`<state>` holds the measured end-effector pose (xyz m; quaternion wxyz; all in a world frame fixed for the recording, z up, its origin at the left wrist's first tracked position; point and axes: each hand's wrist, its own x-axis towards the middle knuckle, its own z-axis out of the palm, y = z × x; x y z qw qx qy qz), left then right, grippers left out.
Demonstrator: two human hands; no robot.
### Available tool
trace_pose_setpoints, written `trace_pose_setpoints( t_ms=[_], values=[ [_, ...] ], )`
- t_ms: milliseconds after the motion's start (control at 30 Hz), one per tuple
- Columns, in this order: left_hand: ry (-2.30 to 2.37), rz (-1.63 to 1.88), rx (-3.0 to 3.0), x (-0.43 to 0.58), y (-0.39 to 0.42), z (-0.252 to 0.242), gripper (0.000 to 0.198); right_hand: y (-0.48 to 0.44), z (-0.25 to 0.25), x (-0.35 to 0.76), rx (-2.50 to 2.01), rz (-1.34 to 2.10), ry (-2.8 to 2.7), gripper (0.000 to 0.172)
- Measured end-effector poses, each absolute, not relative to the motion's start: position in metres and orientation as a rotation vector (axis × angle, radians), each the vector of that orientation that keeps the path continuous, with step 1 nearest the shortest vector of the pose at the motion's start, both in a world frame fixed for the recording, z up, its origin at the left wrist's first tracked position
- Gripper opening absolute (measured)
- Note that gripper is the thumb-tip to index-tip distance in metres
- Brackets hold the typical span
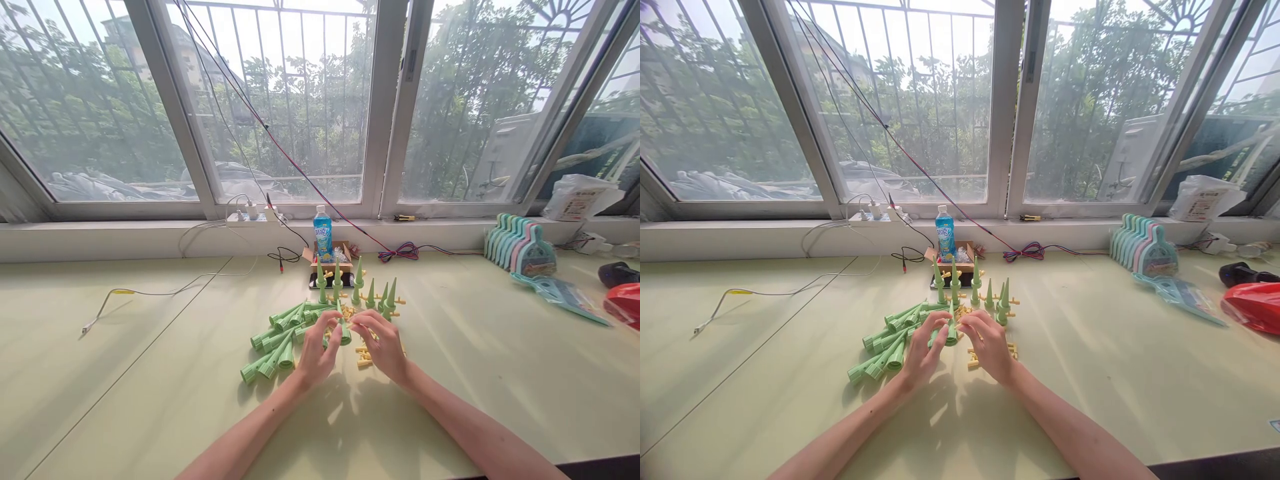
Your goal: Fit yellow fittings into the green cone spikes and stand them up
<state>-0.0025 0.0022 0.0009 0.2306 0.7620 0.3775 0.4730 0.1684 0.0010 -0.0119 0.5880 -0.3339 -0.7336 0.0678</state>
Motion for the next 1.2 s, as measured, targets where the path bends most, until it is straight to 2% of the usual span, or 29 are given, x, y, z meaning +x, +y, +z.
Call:
trace_pose_setpoints(
  t_ms=[300, 700, 933, 1200],
  values=[
    [0.97, 1.338, 2.244, -0.004, 0.004, -0.003, 0.021, 0.003, -0.017, 0.17, -0.813, 0.15, -1.742, 0.013],
    [0.767, 1.366, 2.364, -0.003, 0.009, -0.011, 0.035, 0.004, -0.02, 0.171, -0.822, 0.166, -1.729, 0.014],
    [0.716, 1.403, 2.434, -0.001, 0.01, -0.013, 0.022, 0.002, -0.019, 0.17, -0.865, 0.181, -1.705, 0.012],
    [0.811, 1.516, 2.373, 0.001, 0.012, -0.013, 0.022, -0.001, -0.016, 0.167, -0.891, 0.17, -1.643, 0.014]
  ],
)
